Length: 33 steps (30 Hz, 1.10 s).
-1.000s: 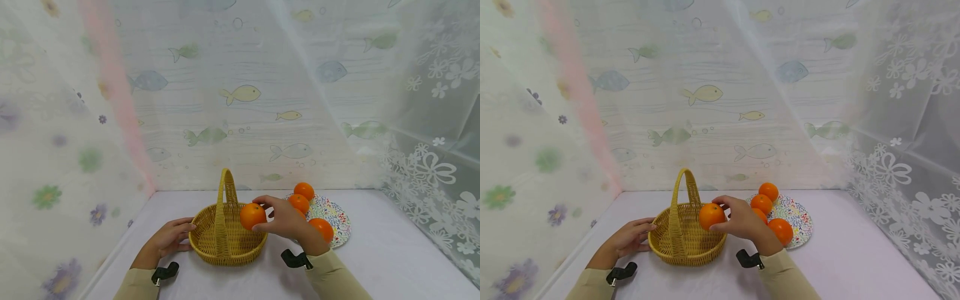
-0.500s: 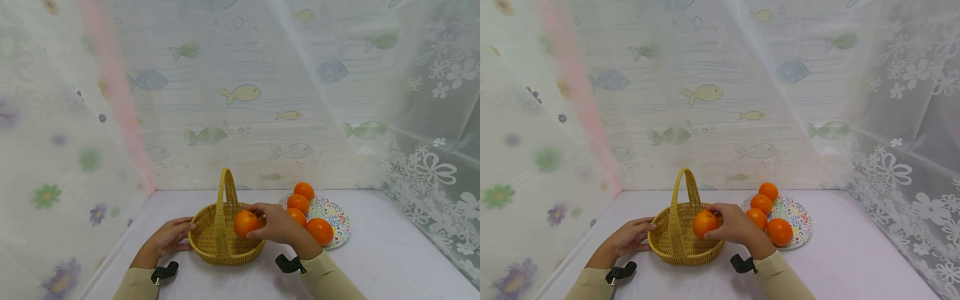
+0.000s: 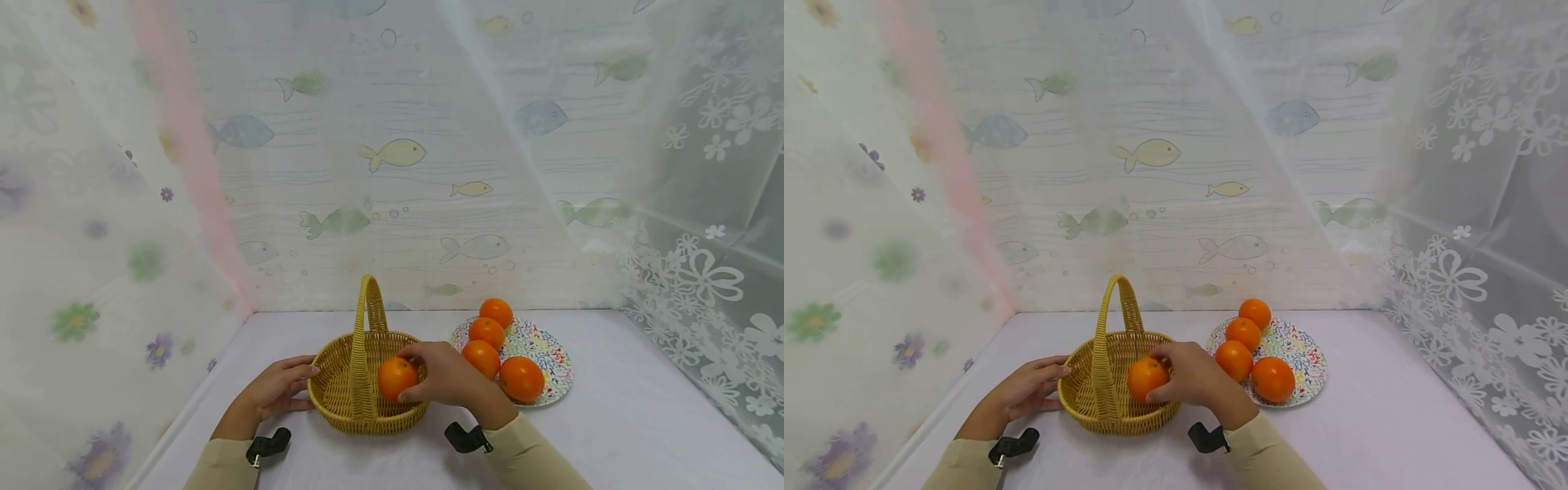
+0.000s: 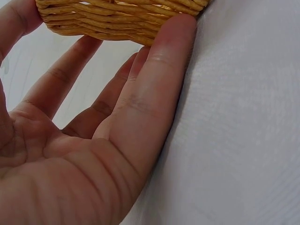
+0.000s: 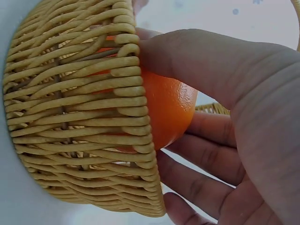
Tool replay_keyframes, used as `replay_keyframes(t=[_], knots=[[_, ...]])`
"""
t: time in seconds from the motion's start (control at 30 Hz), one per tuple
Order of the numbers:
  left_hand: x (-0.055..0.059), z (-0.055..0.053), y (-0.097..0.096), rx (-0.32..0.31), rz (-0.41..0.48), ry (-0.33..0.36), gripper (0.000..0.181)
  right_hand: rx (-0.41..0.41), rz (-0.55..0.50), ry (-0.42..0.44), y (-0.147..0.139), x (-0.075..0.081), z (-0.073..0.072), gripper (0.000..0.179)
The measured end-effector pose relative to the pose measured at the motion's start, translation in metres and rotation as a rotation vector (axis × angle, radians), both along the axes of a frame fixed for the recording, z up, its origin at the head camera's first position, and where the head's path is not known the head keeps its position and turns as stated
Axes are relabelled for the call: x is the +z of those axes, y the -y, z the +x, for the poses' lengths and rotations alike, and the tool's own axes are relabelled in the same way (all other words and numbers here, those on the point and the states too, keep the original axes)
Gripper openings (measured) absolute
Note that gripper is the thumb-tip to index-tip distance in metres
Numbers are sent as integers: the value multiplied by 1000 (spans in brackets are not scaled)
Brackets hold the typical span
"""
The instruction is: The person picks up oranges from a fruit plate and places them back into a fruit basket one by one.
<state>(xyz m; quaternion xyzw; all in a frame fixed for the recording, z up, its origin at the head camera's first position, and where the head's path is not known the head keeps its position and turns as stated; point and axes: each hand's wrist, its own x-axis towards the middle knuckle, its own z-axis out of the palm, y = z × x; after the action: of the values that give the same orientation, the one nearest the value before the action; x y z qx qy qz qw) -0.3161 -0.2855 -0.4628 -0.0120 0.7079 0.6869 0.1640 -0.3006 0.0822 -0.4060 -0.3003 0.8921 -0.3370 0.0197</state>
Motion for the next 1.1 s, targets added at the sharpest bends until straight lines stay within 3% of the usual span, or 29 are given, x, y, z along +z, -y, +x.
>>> replay_keyframes(t=[0.63, 1.1], knots=[[2, 0, -2, 11, 18, 12, 71, 5, 51, -2, 3, -8, -2, 63], [0, -1, -1, 9, 11, 10, 69, 19, 55, -12, 3, -4, 2, 55]])
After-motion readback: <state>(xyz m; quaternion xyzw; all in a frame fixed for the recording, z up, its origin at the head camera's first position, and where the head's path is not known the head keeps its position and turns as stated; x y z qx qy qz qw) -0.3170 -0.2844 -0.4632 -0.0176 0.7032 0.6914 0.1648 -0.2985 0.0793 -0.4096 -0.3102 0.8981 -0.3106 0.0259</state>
